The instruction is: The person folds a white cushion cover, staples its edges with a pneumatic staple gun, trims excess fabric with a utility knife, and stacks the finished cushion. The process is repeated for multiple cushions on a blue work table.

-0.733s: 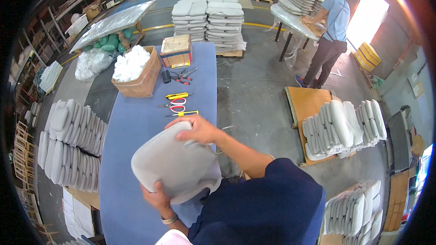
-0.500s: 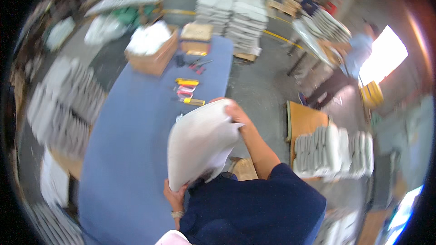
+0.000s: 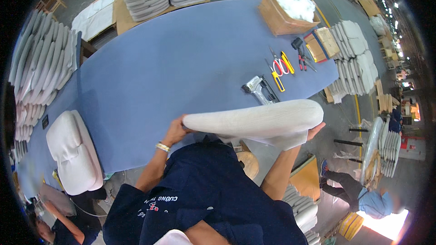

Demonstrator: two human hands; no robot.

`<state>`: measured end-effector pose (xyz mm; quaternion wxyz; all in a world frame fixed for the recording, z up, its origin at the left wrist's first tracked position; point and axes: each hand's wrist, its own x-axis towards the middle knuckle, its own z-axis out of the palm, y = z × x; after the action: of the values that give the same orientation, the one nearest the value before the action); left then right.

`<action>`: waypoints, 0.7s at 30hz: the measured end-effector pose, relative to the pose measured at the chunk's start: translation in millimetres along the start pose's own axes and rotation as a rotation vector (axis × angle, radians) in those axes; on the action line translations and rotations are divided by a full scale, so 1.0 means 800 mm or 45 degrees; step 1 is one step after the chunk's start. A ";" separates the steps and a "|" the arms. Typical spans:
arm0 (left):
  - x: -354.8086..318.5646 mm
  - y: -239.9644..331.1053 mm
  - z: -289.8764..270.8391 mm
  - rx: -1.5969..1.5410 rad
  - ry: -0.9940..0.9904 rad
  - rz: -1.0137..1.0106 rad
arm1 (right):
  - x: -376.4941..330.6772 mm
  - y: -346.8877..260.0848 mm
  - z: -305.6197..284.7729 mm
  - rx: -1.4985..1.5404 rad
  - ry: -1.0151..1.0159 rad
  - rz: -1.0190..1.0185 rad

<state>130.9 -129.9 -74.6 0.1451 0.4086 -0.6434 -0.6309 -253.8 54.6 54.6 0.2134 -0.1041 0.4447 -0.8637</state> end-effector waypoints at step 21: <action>0.009 0.353 -0.146 -0.502 0.175 0.543 | -0.055 0.112 0.255 -1.084 -1.194 -0.077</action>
<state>111.9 -252.2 204.4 0.3942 0.2698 -0.5685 -0.6698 -114.7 -118.6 101.3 0.3008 -0.5597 0.6053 -0.4794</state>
